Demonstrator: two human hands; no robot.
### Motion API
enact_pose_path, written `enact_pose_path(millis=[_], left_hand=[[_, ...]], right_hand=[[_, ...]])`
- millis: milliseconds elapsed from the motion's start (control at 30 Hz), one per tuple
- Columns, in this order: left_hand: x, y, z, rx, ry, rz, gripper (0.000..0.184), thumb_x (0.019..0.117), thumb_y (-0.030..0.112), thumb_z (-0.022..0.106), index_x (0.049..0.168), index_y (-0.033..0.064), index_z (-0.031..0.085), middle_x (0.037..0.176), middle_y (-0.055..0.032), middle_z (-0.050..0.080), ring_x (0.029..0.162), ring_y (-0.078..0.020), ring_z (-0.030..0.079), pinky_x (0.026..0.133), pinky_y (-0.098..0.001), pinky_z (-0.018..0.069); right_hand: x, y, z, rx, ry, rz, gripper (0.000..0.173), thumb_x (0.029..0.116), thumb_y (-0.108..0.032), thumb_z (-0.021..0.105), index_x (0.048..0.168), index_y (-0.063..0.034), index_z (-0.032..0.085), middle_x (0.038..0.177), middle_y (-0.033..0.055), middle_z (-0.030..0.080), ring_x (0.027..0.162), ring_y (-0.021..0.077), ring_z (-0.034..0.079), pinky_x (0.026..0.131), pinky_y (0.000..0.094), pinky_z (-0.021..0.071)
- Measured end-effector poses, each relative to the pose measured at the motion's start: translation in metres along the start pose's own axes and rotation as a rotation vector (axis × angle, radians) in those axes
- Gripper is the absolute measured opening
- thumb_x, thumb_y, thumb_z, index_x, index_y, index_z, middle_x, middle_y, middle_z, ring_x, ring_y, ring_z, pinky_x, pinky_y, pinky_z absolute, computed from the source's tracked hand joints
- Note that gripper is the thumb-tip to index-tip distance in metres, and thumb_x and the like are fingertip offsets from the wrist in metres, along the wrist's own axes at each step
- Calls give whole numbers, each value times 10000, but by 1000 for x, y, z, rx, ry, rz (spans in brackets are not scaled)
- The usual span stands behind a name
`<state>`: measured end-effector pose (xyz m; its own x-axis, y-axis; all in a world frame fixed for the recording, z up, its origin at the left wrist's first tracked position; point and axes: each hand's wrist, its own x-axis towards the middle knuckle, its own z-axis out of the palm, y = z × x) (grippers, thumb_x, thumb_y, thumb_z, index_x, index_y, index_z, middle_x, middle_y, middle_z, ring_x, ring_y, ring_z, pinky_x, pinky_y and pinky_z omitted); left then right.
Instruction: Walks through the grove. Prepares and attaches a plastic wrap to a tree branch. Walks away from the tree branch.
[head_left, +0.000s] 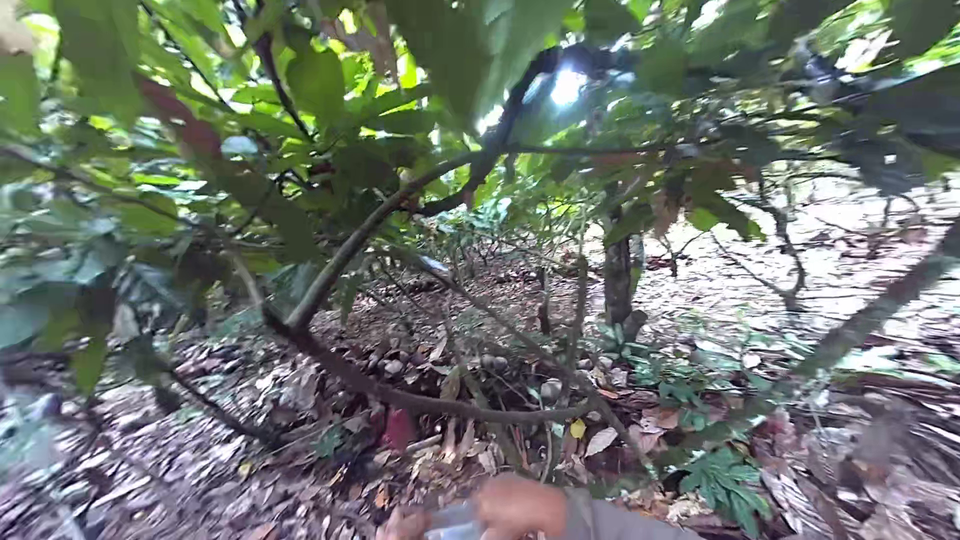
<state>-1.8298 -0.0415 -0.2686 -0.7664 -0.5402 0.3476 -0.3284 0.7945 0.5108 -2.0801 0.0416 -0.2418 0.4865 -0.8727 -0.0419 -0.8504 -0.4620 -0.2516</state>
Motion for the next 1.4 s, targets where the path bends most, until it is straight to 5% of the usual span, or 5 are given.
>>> enact_pose_path(millis=[167,267,767,1033,1400], left_hand=[[25,-42,-43,71,-52,-64,254,907,318,745,936,71,799,1055,-108,748,1186,-363,611,1072,-621,410],[38,-43,-60,189,-156,-157,287,932,254,733,890,-30,739,961,-218,710,1009,-384,670,962,-572,501],[49,-52,-140,362,-117,-183,275,983,213,649,1032,-52,704,1010,-229,702,999,-396,677,936,-604,506],[64,-49,-116,521,-252,-226,141,946,128,696,1000,8,747,949,-203,726,980,-403,693,911,-628,510],[98,-14,-153,375,150,64,98,934,-15,614,874,-87,641,866,-237,661,859,-401,677,815,-582,537]], right_hand=[[37,19,-27,45,-37,112,334,1015,-147,607,1306,10,655,1322,259,637,1264,443,588,1077,650,433],[58,21,-31,12,30,112,262,1034,-100,551,1227,28,675,1189,293,675,1155,484,634,1001,670,476],[116,-23,-82,64,79,100,318,1046,-138,491,1244,12,690,1348,256,608,1309,408,548,1117,573,408],[132,-10,-64,129,1,216,243,1020,-79,543,1136,50,714,1147,287,679,1117,438,640,990,614,470],[90,-31,-71,-53,626,226,252,1054,-75,511,1175,73,675,1239,271,661,1084,451,679,908,619,545]])
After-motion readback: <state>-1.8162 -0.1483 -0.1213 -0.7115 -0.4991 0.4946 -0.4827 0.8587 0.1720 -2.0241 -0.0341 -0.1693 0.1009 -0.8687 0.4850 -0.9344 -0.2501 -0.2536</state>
